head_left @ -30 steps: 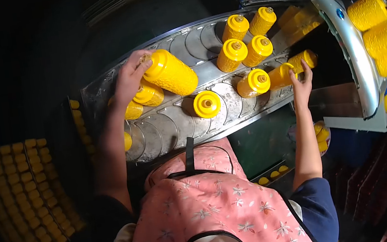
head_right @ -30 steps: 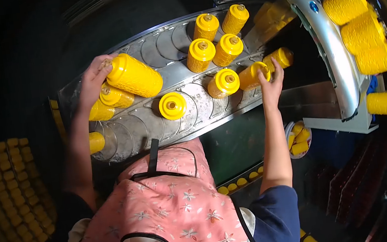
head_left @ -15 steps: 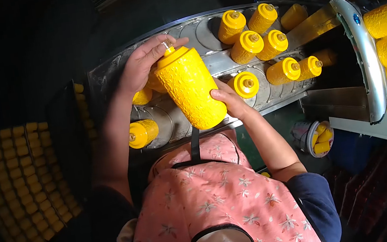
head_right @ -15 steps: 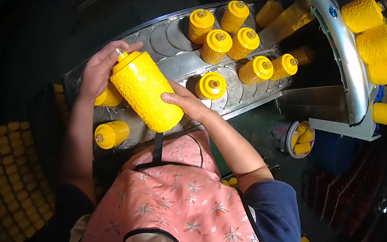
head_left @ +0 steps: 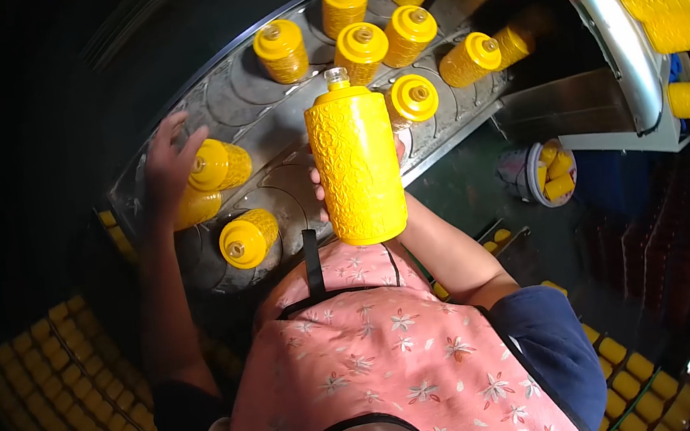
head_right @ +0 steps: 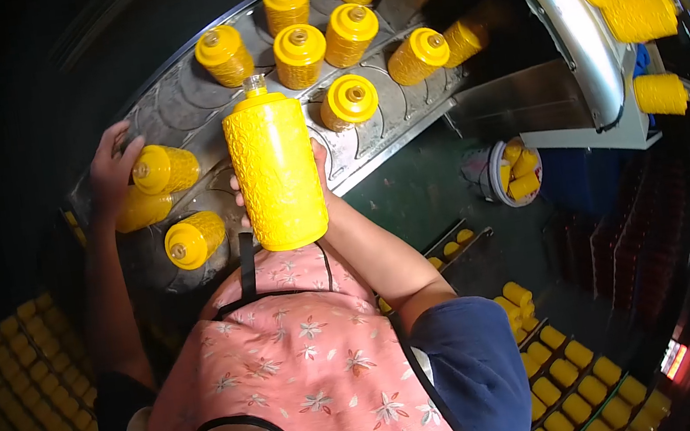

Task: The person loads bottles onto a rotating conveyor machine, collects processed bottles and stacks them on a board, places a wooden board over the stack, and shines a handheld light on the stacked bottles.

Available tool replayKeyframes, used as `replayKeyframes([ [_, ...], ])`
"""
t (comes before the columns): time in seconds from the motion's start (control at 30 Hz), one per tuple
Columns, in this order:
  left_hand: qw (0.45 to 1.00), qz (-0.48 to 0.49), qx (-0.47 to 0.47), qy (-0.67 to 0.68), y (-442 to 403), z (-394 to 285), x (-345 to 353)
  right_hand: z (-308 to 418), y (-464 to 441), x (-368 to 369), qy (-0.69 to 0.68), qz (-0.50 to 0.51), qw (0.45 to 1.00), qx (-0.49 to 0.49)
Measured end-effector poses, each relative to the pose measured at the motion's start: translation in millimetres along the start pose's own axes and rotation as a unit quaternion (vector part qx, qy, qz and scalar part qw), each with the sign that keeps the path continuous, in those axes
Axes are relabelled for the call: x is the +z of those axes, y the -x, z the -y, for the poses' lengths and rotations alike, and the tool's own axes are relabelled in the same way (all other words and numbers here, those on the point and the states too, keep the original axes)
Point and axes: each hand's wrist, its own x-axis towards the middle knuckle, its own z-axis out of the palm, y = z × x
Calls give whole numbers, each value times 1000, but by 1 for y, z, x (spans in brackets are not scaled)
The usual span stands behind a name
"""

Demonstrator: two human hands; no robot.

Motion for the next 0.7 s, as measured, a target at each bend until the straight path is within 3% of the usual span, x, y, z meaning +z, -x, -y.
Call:
replayKeyframes([
  [0.07, 982, 34, -72, -171, 23, 1, -10, 6, 0, 0, -17, 40, 999, 26],
  [0.2, 976, 124, -102, -147, 47, 31, -6, 3, 8, 2, 0, 18, 999, 32],
  [0.23, 983, 117, -73, -121, 48, 38, -5, 3, 10, 3, 105, -59, 992, -36],
  [0.27, 989, 109, -44, -95, 47, 44, -5, 2, 14, 5, 209, -134, 963, -104],
  [0.33, 989, 122, -49, -68, 38, 44, 8, 2, 25, 14, 455, -221, 825, -252],
  [0.4, 989, 117, -69, -59, 40, 42, -1, 11, 32, -8, 636, -318, 656, -251],
  [0.5, 991, 86, -85, -65, 45, 30, -20, 27, 37, -66, 747, -367, 469, -295],
  [0.53, 992, 80, -98, 3, 45, 14, -33, 27, 35, -73, 756, -366, 439, -318],
  [0.6, 989, 60, -112, 71, 48, -10, -56, 29, 41, -91, 730, -362, 460, -352],
  [0.63, 986, 50, -104, 120, 53, -20, -67, 31, 49, -95, 758, -387, 409, -328],
  [0.67, 981, 39, -94, 168, 59, -29, -76, 31, 57, -98, 731, -375, 467, -326],
  [0.7, 985, 20, -59, 164, 62, -36, -82, 30, 66, -91, 756, -372, 440, -310],
])
